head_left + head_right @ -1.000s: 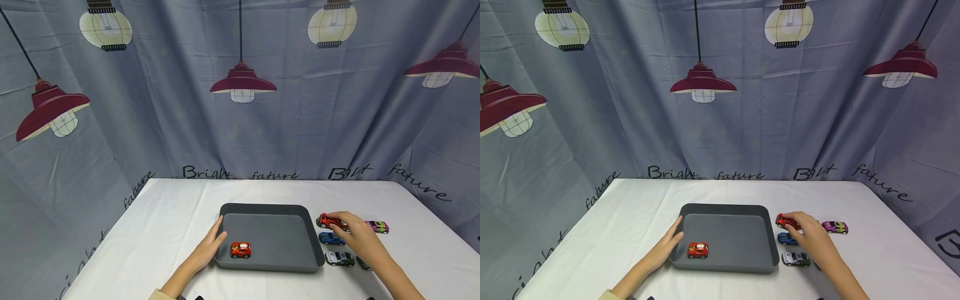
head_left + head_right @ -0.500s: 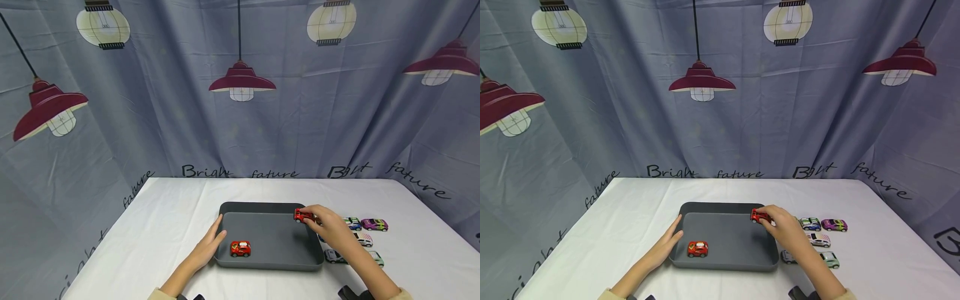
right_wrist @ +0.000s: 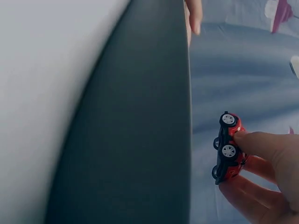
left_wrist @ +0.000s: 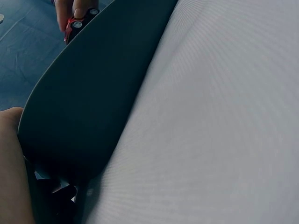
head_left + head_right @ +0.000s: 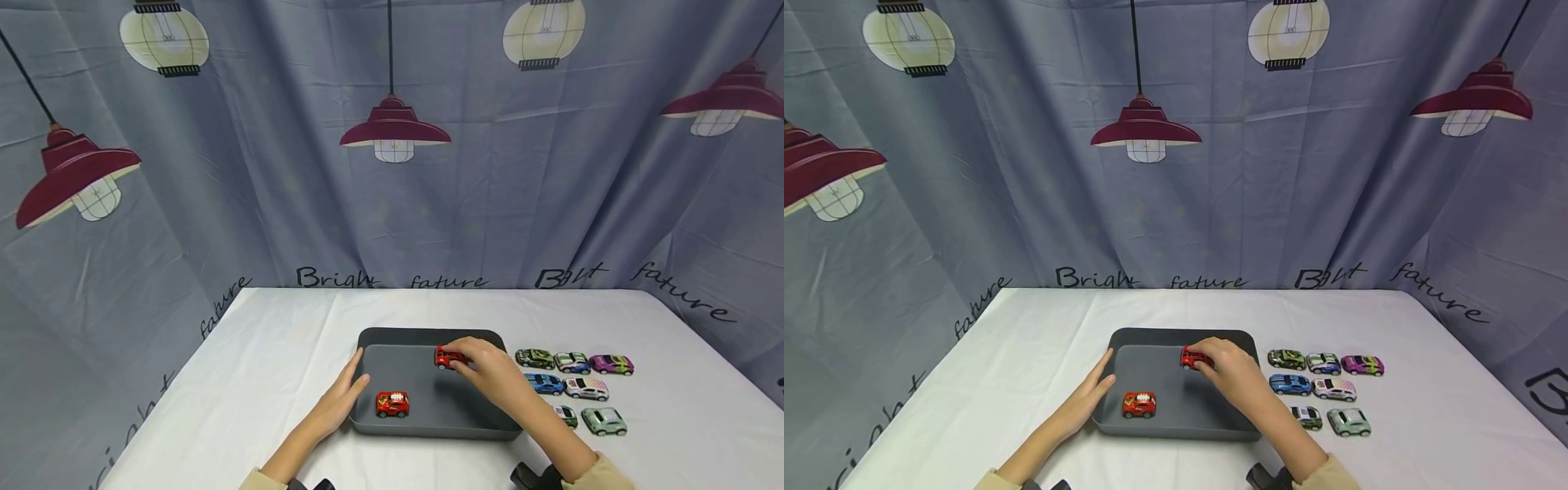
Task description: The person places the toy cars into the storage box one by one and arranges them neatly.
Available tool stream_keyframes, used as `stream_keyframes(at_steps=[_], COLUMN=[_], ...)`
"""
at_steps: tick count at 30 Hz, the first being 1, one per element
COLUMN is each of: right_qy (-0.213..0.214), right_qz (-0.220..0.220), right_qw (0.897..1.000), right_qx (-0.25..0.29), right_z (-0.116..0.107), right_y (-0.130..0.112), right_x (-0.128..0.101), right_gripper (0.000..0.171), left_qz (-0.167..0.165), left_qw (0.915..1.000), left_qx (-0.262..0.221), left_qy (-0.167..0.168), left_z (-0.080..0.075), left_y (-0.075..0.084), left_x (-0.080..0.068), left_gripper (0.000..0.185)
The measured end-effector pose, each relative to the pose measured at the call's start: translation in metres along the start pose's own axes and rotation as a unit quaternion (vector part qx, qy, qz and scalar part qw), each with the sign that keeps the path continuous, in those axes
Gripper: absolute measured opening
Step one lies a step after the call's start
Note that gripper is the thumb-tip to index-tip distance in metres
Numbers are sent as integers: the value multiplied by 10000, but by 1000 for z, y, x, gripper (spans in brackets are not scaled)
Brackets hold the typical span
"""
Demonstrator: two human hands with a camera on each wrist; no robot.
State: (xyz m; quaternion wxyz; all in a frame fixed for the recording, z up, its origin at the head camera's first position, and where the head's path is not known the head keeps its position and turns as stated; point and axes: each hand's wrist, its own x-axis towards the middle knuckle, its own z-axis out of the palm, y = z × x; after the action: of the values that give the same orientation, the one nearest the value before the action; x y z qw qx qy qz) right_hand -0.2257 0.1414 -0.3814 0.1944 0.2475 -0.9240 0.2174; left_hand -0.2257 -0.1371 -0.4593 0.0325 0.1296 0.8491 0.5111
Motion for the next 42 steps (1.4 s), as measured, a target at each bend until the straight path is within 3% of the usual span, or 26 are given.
stream_keyframes(at_steps=[9,19,28,42], right_qy=[-47,-707,-999,-1015], right_qz=[-390,-95,32,144], right_qw=[9991,9969,9947,9947], right_qx=[138,318,232,126], right_z=[28,58,75,84], right_y=[-31,-56,-60,-59], right_x=[14,28,34,32], right_gripper=[25,23,22,17], left_qz=[-128,-160,-115,-52], left_qw=[9999,9999,9999,9999], left_qx=[23,-14,-25,74], left_qy=[-6,-36,-98,-88], left_z=[-1,-1,-2,-2], left_y=[2,2,3,4], left_x=[-1,-2,-1,0], left_gripper=[61,60,62,58])
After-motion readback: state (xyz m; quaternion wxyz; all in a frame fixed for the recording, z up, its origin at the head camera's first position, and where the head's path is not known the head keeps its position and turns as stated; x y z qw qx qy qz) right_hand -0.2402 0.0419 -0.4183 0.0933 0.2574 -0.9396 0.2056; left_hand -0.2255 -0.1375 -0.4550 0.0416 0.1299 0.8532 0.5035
